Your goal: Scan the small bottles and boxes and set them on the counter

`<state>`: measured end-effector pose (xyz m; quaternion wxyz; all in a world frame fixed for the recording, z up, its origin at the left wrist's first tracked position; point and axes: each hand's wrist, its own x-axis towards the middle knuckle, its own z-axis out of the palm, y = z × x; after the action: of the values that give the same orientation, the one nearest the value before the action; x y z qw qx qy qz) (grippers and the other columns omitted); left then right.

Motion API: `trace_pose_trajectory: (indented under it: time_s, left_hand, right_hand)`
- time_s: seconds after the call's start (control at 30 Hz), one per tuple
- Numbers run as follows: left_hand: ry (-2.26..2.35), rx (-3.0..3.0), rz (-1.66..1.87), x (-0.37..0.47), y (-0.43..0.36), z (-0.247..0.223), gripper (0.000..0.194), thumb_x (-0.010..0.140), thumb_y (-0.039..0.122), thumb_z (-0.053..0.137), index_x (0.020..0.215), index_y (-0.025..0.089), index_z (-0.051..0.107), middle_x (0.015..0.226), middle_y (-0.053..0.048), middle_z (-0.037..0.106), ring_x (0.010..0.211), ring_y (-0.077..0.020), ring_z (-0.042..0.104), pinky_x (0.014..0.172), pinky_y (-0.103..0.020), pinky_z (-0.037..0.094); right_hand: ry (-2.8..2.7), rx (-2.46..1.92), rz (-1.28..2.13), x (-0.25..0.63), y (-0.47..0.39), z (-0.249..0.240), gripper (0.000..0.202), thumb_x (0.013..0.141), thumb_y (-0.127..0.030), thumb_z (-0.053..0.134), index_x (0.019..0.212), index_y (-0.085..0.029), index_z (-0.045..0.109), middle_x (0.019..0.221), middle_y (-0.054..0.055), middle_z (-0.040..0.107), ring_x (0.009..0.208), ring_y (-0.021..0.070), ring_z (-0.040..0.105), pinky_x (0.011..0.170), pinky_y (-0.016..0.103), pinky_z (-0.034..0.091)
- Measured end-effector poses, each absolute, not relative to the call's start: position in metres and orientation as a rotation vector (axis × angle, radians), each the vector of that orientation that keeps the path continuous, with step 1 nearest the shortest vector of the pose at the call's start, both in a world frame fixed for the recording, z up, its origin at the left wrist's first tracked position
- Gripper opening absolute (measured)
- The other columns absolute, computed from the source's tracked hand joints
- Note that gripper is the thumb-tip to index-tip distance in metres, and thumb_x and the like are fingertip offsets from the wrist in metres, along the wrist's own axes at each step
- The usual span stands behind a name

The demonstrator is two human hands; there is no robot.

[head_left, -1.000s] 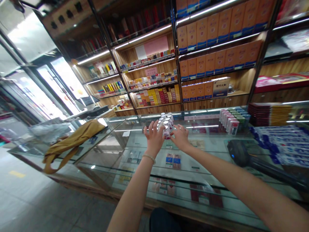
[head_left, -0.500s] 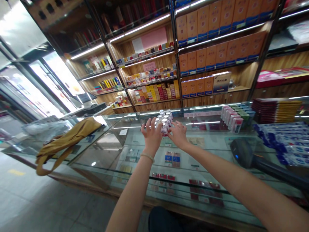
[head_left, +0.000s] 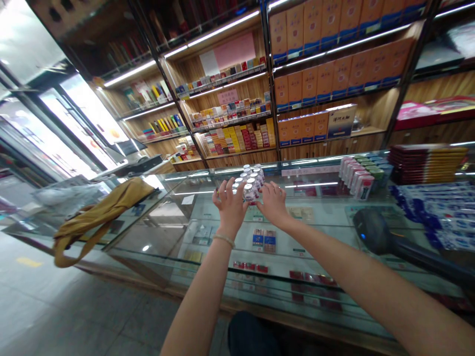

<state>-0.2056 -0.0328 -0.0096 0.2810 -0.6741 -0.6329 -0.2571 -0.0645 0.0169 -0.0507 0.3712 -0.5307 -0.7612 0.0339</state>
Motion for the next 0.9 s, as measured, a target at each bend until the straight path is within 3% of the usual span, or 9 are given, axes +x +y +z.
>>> trace_pose_trajectory:
  time_s: [0.13,0.27,0.4,0.67,0.9]
  left_hand:
    - [-1.688,-1.773,-0.697,-0.205,-0.041,-0.009,0.076,0.083,0.032,0.074,0.151,0.035,0.041,0.160,-0.013,0.037,0.150,-0.0376,0.027,0.119,-0.063,0.012]
    - [-1.659,-1.755,-0.716,-0.206,-0.045,-0.011,0.082,0.083,0.030,0.075,0.154,0.036,0.036,0.163,-0.014,0.032,0.152,-0.0386,0.021,0.119,-0.065,0.011]
    - [-1.641,-1.748,-0.721,-0.208,-0.045,-0.014,0.080,0.083,0.030,0.075,0.154,0.034,0.037,0.162,-0.015,0.034,0.152,-0.0379,0.023,0.120,-0.065,0.010]
    - [-1.540,-1.748,-0.914,-0.199,-0.036,0.008,0.051,0.092,0.044,0.061,0.141,0.030,0.056,0.154,-0.015,0.045,0.147,-0.0351,0.033,0.121,-0.061,0.010]
    - [-1.428,-1.791,-1.022,-0.161,-0.031,0.036,0.051,0.094,0.047,0.056,0.142,0.028,0.055,0.151,-0.016,0.044,0.144,-0.0339,0.035,0.121,-0.057,0.010]
  right_hand:
    - [-1.910,-1.401,0.007,-0.066,0.011,-0.052,0.068,0.087,-0.029,0.059,0.151,-0.018,0.038,0.163,0.015,0.030,0.151,0.0336,0.018,0.118,0.056,0.018]
    - [-1.942,-1.381,-0.052,-0.065,0.006,-0.051,0.076,0.090,-0.026,0.056,0.158,-0.025,0.025,0.168,0.010,0.018,0.153,0.0340,0.011,0.119,0.059,0.014]
    - [-1.958,-1.371,-0.053,-0.064,0.002,-0.048,0.069,0.093,-0.026,0.051,0.158,-0.029,0.027,0.168,0.008,0.021,0.153,0.0334,0.015,0.119,0.060,0.016]
    - [-1.964,-1.290,-0.168,-0.039,-0.005,0.000,0.060,0.098,-0.036,0.048,0.156,-0.032,0.033,0.167,0.006,0.024,0.152,0.0320,0.018,0.119,0.060,0.018]
    - [-1.952,-1.276,-0.289,0.030,-0.008,0.042,0.051,0.100,-0.040,0.046,0.150,-0.030,0.043,0.165,0.007,0.030,0.152,0.0301,0.019,0.119,0.058,0.016]
